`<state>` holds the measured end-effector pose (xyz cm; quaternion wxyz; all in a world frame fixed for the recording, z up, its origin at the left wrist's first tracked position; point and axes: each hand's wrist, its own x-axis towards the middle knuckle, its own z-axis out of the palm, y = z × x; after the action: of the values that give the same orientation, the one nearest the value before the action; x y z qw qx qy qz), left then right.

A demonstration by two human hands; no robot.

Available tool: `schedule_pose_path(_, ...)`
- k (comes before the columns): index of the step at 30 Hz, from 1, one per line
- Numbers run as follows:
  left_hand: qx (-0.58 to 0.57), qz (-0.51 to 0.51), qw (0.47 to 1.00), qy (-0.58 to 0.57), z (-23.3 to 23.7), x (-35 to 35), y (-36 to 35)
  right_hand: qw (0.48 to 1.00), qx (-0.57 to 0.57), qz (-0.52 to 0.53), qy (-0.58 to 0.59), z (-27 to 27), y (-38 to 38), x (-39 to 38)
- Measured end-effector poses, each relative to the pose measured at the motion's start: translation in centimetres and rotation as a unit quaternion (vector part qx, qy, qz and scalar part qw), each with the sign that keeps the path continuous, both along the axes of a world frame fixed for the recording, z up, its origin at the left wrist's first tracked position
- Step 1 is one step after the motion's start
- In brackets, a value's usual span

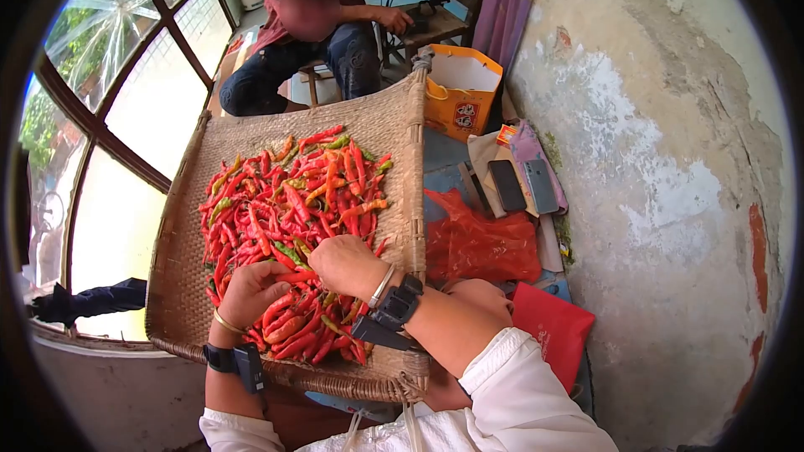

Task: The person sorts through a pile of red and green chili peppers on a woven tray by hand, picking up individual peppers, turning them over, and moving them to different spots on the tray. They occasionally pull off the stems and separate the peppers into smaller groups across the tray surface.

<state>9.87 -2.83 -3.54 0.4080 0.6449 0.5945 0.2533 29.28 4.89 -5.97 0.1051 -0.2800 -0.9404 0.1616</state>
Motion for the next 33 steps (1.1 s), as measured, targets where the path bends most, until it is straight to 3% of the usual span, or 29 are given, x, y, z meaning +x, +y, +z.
schedule_pose_path(5, 0.036, 0.007, 0.999, -0.023, -0.6, -0.2, 0.0, 1.0, -0.01, -0.006, -0.013, 0.4, -0.1, -0.1)
schedule_pose_path(10, 0.036, 0.109, 0.978, -0.172, -0.4, 0.2, 0.1, 1.0, -0.02, -0.006, -0.017, 0.6, -0.1, -0.3)
schedule_pose_path(14, 0.011, 0.101, 0.951, -0.291, -1.3, 0.1, 0.4, 0.997, -0.074, -0.004, 0.006, 0.7, -0.2, -0.6)
schedule_pose_path(19, -0.02, 0.119, 0.944, -0.308, -1.3, 1.1, 0.6, 0.988, -0.148, 0.013, 0.048, 1.5, -0.4, -0.9)
schedule_pose_path(21, -0.032, 0.116, 0.938, -0.326, -1.4, 1.2, 0.6, 0.981, -0.193, 0.014, 0.002, 1.8, -0.4, -1.1)
schedule_pose_path(28, -0.029, 0.109, 0.945, -0.306, -1.3, 1.6, 0.6, 0.98, -0.198, 0.008, 0.0, 1.6, -0.4, -1.1)
schedule_pose_path(33, -0.001, 0.107, 0.945, -0.31, -1.6, 1.1, 0.8, 0.967, -0.239, 0.008, 0.089, 0.6, -0.4, -1.3)
